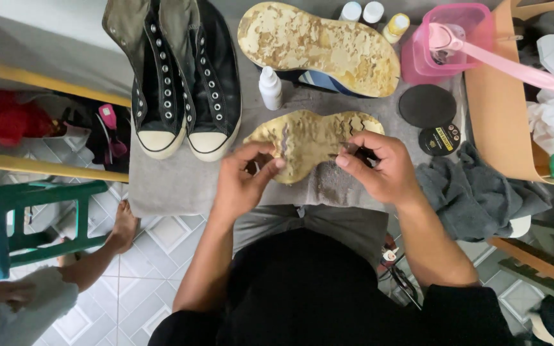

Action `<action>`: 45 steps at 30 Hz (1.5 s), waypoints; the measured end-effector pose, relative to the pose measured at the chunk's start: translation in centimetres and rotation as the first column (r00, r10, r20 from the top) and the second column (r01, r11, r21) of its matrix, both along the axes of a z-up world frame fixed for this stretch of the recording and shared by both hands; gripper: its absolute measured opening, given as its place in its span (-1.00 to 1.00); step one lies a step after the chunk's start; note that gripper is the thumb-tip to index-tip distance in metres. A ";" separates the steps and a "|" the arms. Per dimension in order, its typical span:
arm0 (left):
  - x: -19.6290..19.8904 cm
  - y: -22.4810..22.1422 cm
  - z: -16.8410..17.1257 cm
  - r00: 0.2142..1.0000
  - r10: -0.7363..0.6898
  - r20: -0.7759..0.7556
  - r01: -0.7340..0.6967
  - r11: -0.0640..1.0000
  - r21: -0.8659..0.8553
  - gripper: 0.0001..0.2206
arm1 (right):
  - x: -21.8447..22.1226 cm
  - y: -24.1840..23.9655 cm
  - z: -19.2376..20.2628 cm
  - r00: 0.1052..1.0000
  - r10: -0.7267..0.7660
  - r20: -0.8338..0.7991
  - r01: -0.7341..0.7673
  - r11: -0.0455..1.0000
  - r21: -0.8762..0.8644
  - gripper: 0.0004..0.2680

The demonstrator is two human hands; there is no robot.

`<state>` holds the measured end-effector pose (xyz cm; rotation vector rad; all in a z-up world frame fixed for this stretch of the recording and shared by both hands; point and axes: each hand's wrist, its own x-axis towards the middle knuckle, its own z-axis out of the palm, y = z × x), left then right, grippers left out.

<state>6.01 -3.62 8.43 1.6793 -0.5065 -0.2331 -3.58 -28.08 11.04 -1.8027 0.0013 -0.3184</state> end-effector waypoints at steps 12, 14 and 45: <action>-1.0 -4.8 6.7 0.971 -0.163 0.174 0.201 0.952 -0.231 -0.82 | -0.8 2.4 5.3 0.992 -0.113 0.050 0.114 0.993 -0.013 -0.90; -1.0 -4.6 6.7 0.968 -0.181 0.172 0.218 0.950 -0.223 -0.82 | -1.0 2.5 5.6 0.992 -0.113 0.051 0.113 0.994 -0.002 -0.90; -2.2 -4.1 5.6 0.962 -0.273 -0.004 0.237 0.842 -0.484 -0.88 | -0.9 3.3 4.4 0.983 -0.063 0.174 0.057 0.998 0.041 -0.90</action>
